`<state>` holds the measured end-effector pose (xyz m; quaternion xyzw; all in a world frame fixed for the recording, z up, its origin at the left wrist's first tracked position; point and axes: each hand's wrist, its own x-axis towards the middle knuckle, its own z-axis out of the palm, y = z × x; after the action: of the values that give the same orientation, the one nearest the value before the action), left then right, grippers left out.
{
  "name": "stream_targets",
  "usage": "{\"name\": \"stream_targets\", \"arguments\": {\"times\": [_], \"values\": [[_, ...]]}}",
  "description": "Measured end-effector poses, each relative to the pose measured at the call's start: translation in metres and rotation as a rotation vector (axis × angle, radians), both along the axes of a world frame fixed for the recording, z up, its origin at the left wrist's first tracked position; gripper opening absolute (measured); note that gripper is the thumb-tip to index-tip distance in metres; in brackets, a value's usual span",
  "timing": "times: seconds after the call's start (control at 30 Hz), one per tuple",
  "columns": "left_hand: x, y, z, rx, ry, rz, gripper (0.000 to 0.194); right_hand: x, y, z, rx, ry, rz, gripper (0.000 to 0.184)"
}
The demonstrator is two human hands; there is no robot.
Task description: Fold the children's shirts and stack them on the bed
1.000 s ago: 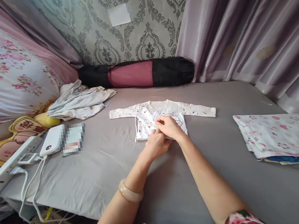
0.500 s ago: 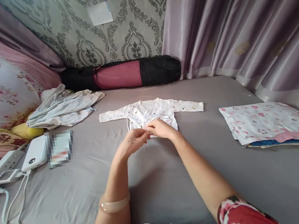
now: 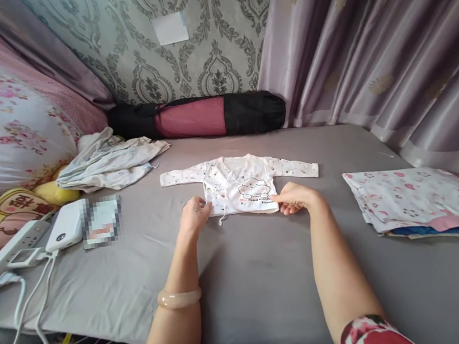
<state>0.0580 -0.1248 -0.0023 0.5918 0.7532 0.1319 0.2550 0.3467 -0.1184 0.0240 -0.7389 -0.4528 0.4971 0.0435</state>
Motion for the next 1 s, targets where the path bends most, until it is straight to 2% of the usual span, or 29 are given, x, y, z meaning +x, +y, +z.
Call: {"name": "stream_targets", "arguments": {"times": [0.13, 0.23, 0.47, 0.53, 0.63, 0.7, 0.77, 0.83, 1.0], "values": [[-0.003, 0.0, -0.002, -0.014, -0.052, 0.003, 0.029, -0.001, 0.0, -0.004, 0.049, -0.033, 0.065, 0.034], [-0.006, 0.001, -0.002, -0.004, -0.015, 0.01, 0.027, 0.001, 0.001, -0.009, 0.065, -0.07, 0.088, 0.036], [-0.003, -0.004, 0.006, 0.04, 0.1, 0.003, 0.027, 0.009, 0.001, -0.008, 0.071, -0.157, 0.063, 0.037], [-0.001, -0.005, 0.008, 0.069, 0.09, 0.017, 0.027, 0.01, 0.007, -0.005, 0.15, -0.231, 0.033, 0.038], [0.002, -0.004, 0.008, 0.066, 0.031, 0.021, 0.026, -0.002, 0.029, 0.0, 0.413, -0.248, 0.074, 0.032], [0.004, -0.003, 0.008, 0.056, 0.001, 0.017, 0.026, -0.023, 0.049, 0.002, 0.578, -0.2, 0.154, 0.026], [0.007, -0.003, 0.008, 0.077, 0.004, 0.013, 0.028, -0.049, 0.073, 0.001, 0.679, -0.197, 0.231, 0.022], [0.01, -0.003, 0.007, 0.138, 0.037, -0.014, 0.032, -0.073, 0.095, -0.002, 0.704, -0.265, 0.291, 0.019], [0.014, 0.0, 0.004, 0.214, 0.08, -0.108, 0.04, -0.109, 0.142, -0.017, 0.579, -0.414, 0.305, 0.013]]}}
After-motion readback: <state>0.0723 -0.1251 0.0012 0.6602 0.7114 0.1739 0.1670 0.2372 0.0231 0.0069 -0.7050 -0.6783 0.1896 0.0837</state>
